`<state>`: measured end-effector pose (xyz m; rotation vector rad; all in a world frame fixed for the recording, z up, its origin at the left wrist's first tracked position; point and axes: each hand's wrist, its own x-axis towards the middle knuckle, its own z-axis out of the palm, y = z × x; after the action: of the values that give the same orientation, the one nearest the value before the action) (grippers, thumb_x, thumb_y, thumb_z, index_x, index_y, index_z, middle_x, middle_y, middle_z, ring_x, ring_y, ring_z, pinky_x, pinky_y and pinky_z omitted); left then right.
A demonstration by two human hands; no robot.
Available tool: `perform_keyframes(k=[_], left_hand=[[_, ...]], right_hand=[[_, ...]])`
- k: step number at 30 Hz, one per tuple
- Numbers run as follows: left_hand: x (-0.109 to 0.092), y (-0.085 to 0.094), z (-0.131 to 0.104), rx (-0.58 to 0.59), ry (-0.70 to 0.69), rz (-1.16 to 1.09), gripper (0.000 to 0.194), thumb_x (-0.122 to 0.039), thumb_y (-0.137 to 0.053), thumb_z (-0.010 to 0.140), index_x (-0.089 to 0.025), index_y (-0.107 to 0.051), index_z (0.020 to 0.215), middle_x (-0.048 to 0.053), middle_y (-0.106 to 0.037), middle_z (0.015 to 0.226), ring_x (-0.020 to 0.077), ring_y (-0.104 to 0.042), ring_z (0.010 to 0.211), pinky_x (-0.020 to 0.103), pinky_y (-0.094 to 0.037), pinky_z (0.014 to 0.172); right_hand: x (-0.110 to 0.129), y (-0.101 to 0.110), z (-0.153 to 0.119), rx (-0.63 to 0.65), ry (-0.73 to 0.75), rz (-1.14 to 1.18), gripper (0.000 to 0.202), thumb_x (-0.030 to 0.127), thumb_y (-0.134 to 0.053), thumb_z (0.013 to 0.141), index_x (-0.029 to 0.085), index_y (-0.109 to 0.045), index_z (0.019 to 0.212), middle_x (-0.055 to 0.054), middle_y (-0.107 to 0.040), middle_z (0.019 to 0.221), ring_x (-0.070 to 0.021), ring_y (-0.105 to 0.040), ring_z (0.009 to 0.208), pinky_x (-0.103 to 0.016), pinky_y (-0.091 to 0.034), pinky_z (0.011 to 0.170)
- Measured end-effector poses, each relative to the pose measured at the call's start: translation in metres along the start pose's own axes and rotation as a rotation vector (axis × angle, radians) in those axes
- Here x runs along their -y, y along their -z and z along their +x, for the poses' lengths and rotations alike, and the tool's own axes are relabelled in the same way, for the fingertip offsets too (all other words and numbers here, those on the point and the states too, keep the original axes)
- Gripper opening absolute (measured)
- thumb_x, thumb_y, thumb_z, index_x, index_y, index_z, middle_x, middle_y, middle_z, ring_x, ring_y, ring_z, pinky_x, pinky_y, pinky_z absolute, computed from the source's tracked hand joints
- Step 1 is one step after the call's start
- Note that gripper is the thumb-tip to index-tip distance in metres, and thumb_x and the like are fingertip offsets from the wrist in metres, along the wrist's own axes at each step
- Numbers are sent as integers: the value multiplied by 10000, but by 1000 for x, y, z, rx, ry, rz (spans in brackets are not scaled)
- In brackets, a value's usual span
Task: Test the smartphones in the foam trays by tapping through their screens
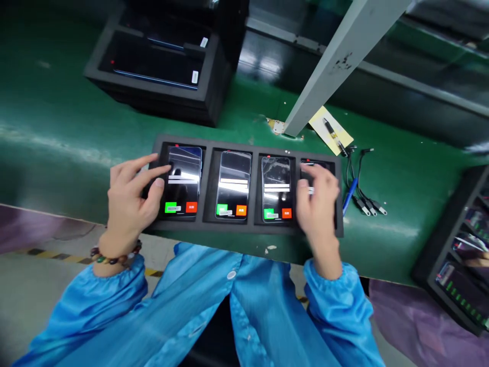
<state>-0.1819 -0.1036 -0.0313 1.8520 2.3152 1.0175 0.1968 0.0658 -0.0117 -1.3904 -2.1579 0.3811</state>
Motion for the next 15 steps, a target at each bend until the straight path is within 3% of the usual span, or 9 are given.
perform_keyframes(k=[2,5,11,15], left_hand=[[3,1,10,27,4,19,364,-300,-626,1035,-346,-754,1373,75,-663,1563,383,-589,1427,676,-475,1231],[1,4,23,75,-58,37,298,-322,-627,1032,-351,-795,1275,70,-651,1561,367,-573,1439,652,-470,1238],[-9,3,16,149,-181,27,269,-278,-670,990,-345,-861,1167,54,-702,1520,362,-601,1370,650,-528,1171],[-5,0,18,84,-103,45,316,-265,-624,1017,-356,-828,1240,52,-708,1512,353,-613,1354,655,-502,1187]], right_hand=[[-37,15,10,-46,-121,-52,382,448,-457,1086,246,-687,1314,-142,-748,1377,-348,-613,1342,-597,-457,1170],[-68,25,20,-40,-134,-36,336,438,-513,1051,256,-680,1279,-150,-768,1345,-337,-628,1322,-574,-464,1162],[-81,22,19,-29,-91,-33,345,460,-496,1061,297,-680,1303,-128,-774,1364,-327,-658,1320,-546,-490,1131],[-95,20,26,10,-137,-60,350,475,-468,1057,290,-681,1264,-138,-767,1352,-337,-639,1312,-547,-486,1109]])
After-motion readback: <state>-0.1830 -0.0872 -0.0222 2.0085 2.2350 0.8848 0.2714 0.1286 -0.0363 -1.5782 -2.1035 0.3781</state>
